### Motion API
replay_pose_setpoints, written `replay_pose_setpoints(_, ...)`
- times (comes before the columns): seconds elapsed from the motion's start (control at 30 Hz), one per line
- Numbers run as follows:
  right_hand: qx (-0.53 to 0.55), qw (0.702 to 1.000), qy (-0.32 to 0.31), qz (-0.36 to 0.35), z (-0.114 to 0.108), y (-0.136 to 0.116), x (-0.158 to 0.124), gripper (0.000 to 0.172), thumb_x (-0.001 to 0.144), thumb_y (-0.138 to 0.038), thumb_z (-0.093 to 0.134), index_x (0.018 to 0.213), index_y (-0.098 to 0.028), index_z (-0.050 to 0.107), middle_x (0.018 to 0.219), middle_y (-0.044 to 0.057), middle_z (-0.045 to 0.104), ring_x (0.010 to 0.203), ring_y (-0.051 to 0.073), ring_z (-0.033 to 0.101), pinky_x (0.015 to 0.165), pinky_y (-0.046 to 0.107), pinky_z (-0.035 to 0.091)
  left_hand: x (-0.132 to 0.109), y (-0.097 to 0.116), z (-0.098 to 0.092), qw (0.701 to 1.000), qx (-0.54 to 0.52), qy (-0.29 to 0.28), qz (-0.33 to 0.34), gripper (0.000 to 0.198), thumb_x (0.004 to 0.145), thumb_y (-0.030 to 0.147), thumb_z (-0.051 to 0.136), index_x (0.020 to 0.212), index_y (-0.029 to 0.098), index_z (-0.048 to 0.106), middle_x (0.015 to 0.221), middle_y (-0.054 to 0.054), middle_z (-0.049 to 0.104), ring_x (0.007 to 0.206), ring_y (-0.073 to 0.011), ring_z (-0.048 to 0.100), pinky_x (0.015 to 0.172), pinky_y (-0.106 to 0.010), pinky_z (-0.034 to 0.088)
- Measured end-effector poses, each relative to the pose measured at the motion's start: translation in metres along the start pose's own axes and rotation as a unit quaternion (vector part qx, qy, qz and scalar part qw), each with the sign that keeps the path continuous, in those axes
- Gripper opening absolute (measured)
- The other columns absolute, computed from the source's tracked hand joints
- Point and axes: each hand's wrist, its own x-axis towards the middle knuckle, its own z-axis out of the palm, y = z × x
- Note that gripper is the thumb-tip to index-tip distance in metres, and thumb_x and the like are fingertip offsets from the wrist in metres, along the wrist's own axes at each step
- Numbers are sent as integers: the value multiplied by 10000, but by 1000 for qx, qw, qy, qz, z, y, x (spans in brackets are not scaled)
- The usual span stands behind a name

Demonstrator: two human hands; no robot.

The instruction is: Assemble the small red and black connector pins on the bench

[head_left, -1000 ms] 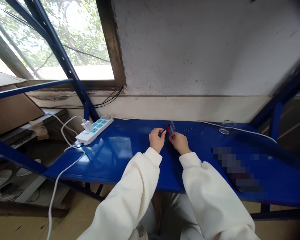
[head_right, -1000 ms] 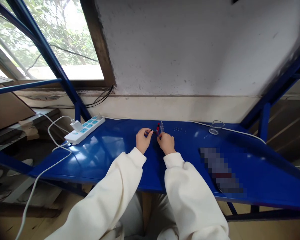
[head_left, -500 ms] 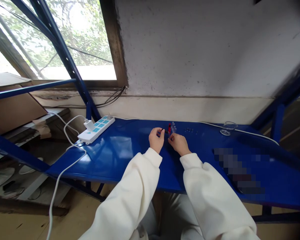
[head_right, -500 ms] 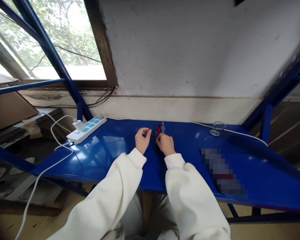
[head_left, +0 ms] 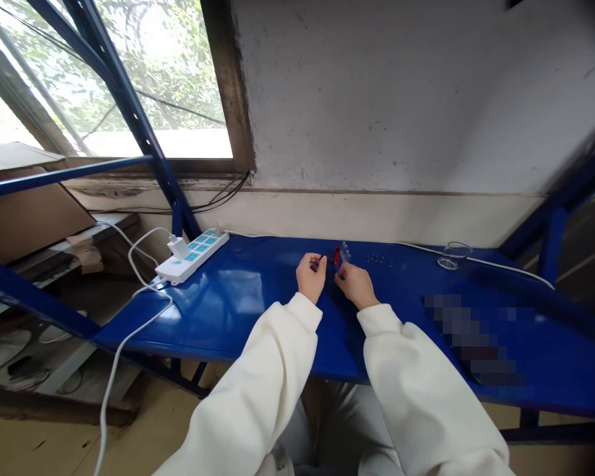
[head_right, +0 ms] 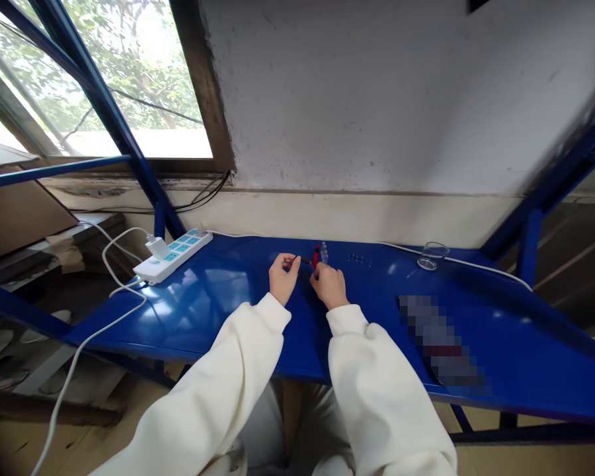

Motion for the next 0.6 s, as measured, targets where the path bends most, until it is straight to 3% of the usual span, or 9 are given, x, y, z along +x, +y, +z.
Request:
replay_pose_setpoints(0.3, 22, 998, 60, -26, 0, -2, 1, 78, 742, -220, 465, 686, -175, 495, 684, 21, 585, 613, 126, 505, 576, 243, 238, -2, 5, 2, 998, -19, -56, -12, 143, 716, 275, 576, 772, 144, 578, 762, -45, 601, 650, -96, 533, 613, -222, 437)
replay_pose_setpoints(0.6, 64, 987, 122, -81, 6, 2, 1, 142, 746, -213, 454, 609, -177, 451, 572, -19, 489, 545, 98, 430, 585, 238, 226, 2, -7, 4, 993, -80, -49, -68, 210, 696, 331, 596, 782, 140, 589, 745, -38, 597, 598, -77, 504, 592, -213, 426)
